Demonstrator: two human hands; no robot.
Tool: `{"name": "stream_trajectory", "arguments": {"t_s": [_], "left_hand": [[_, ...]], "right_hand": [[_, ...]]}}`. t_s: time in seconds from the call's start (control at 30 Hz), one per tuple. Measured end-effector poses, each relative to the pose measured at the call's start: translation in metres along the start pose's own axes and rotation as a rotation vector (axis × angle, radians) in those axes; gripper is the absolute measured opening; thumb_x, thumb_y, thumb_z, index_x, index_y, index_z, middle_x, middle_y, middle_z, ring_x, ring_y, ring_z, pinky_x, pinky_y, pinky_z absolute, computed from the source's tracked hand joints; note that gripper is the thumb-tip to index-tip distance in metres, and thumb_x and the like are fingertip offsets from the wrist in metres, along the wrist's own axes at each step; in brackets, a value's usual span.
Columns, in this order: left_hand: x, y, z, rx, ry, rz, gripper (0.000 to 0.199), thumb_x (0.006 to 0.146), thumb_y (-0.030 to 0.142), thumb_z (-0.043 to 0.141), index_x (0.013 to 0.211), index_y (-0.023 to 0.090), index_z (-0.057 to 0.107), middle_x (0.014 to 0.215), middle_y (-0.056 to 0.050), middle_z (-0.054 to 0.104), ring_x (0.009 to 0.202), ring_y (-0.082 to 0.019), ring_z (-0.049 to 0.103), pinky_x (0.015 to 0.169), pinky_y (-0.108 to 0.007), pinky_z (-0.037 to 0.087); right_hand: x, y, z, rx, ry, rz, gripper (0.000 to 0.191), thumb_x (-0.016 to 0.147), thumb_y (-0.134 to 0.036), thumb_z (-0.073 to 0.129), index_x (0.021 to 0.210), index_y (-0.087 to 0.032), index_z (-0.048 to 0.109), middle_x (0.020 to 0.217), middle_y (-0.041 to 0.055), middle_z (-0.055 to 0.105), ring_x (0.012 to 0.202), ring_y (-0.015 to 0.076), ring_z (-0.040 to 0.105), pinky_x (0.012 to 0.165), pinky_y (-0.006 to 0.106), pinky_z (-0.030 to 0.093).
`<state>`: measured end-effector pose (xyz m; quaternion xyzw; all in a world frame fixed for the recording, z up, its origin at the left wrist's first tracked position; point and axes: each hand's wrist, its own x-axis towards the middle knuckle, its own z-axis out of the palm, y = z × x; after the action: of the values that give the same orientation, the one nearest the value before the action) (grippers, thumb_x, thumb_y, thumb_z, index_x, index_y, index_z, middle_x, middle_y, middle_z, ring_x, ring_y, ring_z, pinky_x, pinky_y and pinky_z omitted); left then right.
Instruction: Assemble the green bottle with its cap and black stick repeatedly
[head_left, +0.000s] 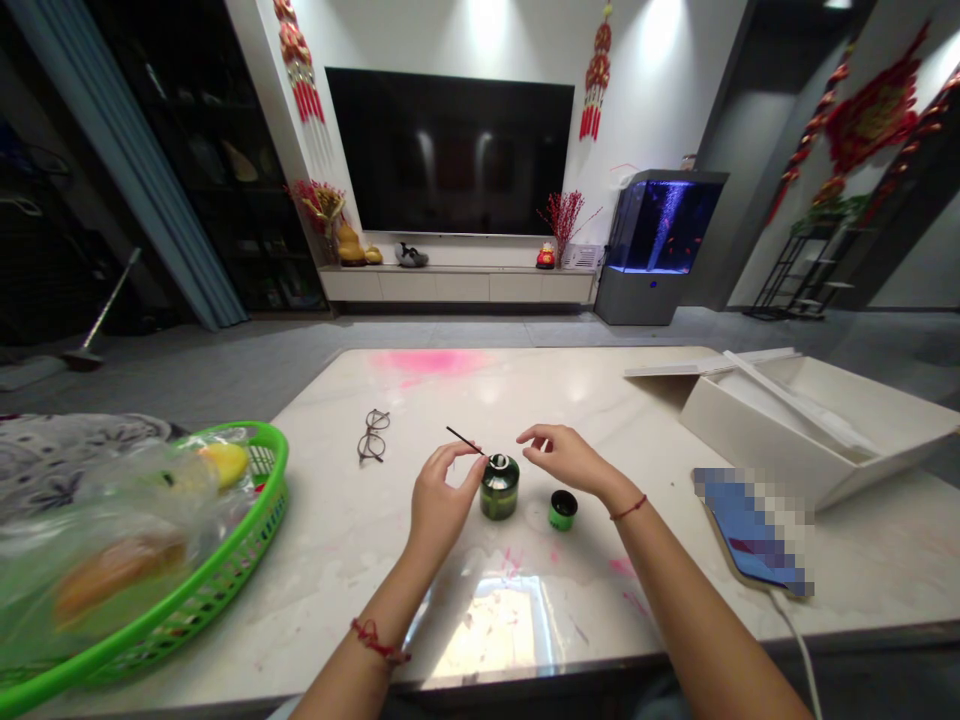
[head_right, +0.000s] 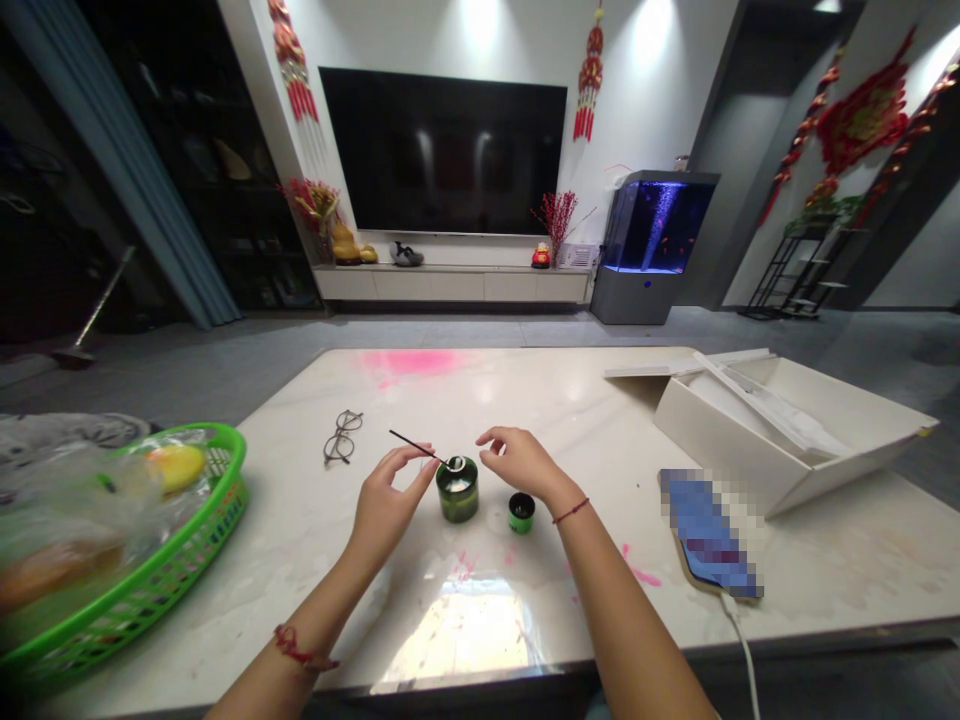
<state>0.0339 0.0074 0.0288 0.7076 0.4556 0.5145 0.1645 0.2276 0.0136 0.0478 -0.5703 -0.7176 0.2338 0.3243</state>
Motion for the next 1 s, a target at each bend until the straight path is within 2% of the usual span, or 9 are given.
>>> {"name": "stream_trajectory", "arguments": {"t_s": [0.23,0.43,0.53,0.73,0.87,1.0], "left_hand": [[0.001,0.001,-0.001,-0.017,-0.001,-0.056,0.017,0.075,0.035,0.058,0.08,0.02,0.063,0.089,-0.003,0.066,0.088,-0.018,0.06,0.083,-0.033,0.045],[0.0,0.0,0.001,-0.045,-0.002,-0.083,0.018,0.075,0.036,0.057,0.08,0.02,0.064,0.088,-0.003,0.067,0.087,-0.018,0.061,0.083,-0.033,0.046],[0.002,-0.002,0.003,-0.054,0.003,-0.118,0.019,0.075,0.037,0.057,0.08,0.02,0.064,0.087,-0.003,0.067,0.087,-0.018,0.061,0.083,-0.034,0.045],[0.006,-0.011,0.005,-0.077,0.002,-0.174,0.021,0.074,0.037,0.057,0.08,0.02,0.065,0.086,-0.004,0.069,0.086,-0.018,0.062,0.082,-0.035,0.046],[0.007,-0.018,0.005,-0.095,-0.042,-0.198,0.02,0.073,0.035,0.056,0.08,0.019,0.065,0.085,-0.005,0.069,0.085,-0.019,0.063,0.081,-0.035,0.047],[0.008,-0.027,0.005,-0.111,-0.133,-0.215,0.017,0.071,0.028,0.055,0.083,0.021,0.066,0.086,-0.004,0.069,0.081,-0.018,0.064,0.08,-0.036,0.048]], "right_hand": [[-0.011,0.017,-0.008,-0.18,-0.264,0.201,0.026,0.063,-0.031,0.066,0.084,-0.015,0.068,0.084,0.0099,0.067,0.067,0.0181,0.06,0.064,0.029,0.044],[-0.015,0.024,-0.005,-0.163,-0.294,0.243,0.027,0.047,-0.032,0.076,0.069,-0.019,0.068,0.072,0.0058,0.067,0.06,0.0177,0.06,0.055,0.026,0.043],[-0.016,0.027,-0.002,-0.186,-0.313,0.255,0.03,0.047,-0.031,0.075,0.074,-0.018,0.068,0.075,0.0063,0.067,0.064,0.0191,0.06,0.058,0.027,0.044],[-0.012,0.015,0.009,-0.083,-0.28,0.112,0.052,0.057,-0.035,0.072,0.103,-0.013,0.06,0.096,0.0113,0.063,0.082,0.0199,0.059,0.07,0.03,0.045],[-0.007,0.004,0.018,0.048,-0.219,0.049,0.055,0.058,-0.028,0.072,0.108,-0.015,0.055,0.101,0.0103,0.06,0.088,0.0188,0.057,0.074,0.031,0.045],[-0.004,-0.002,0.024,0.157,-0.232,0.001,0.055,0.057,-0.019,0.071,0.108,-0.017,0.051,0.103,0.0069,0.058,0.09,0.0175,0.055,0.078,0.031,0.044]]}}
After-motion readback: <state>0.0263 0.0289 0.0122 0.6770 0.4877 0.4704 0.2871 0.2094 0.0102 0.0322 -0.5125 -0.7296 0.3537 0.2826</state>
